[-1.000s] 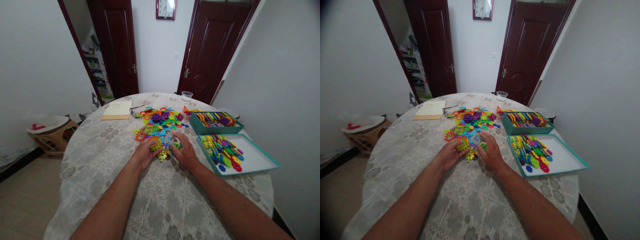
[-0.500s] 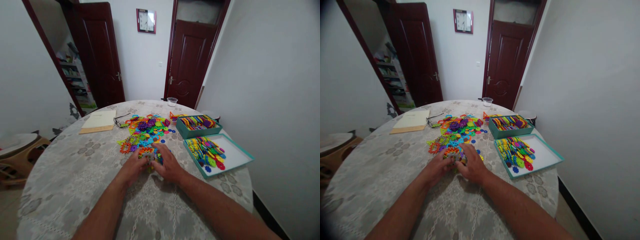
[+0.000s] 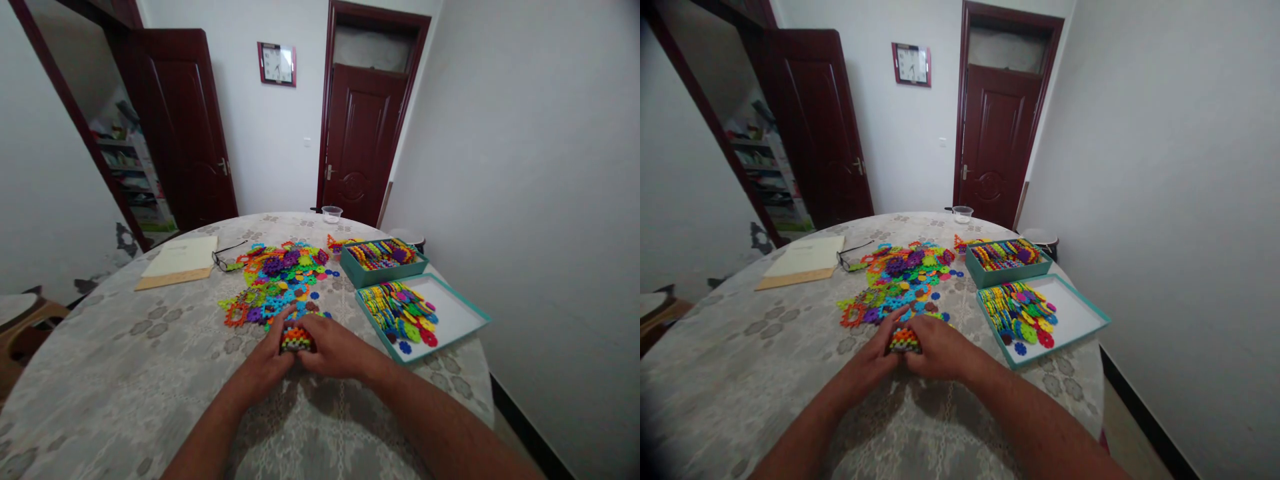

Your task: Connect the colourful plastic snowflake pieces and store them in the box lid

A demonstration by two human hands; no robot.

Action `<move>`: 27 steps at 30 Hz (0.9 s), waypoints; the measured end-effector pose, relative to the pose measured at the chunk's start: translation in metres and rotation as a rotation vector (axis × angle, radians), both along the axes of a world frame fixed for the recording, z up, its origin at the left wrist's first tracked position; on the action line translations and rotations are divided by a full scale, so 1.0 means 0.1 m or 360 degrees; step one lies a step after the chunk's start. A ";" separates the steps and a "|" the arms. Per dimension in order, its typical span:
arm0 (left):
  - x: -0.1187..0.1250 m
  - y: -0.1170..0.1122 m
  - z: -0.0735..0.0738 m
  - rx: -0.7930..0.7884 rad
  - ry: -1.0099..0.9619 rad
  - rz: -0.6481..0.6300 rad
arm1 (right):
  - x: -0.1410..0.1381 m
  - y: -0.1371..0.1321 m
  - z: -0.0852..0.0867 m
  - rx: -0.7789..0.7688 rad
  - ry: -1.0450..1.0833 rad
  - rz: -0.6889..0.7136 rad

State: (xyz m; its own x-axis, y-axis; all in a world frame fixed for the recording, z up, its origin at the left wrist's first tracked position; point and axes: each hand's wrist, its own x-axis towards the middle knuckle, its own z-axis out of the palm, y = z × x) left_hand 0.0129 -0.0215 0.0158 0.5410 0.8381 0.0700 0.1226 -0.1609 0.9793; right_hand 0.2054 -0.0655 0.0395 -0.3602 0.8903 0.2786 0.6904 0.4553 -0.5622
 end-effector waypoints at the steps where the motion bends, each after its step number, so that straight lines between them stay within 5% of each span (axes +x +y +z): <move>1: 0.01 -0.01 0.00 -0.0038 -0.0047 -0.0026 | 0.01 -0.01 0.03 0.0014 -0.0045 -0.0004; 6: 0.04 0.04 -0.05 -0.0226 -0.0257 0.0128 | 0.49 0.14 0.35 0.0056 -0.0043 -0.0379; 10: -0.02 0.19 -0.12 -0.0034 -0.0175 0.0587 | 1.46 0.55 0.67 0.0139 -0.0096 -0.1032; 13: -0.08 0.26 -0.14 0.0157 -0.0067 0.0821 | 2.21 0.85 0.76 -0.0106 -0.0412 -0.1554; 18: -0.13 0.26 -0.12 0.0326 0.0116 0.0960 | 2.87 1.10 0.61 -0.0269 -0.0605 -0.1761; 27: -0.11 0.22 -0.15 0.0375 0.0161 0.0976 | 3.04 1.37 0.32 -0.0298 -0.0875 -0.1736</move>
State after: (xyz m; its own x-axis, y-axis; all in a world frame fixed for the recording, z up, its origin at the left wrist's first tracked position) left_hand 0.0023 0.0005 0.0004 -0.0155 0.9647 0.2630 0.3494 -0.2413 0.9054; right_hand 0.5094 0.0715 0.0717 0.5666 0.8081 0.1607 0.8233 -0.5630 -0.0718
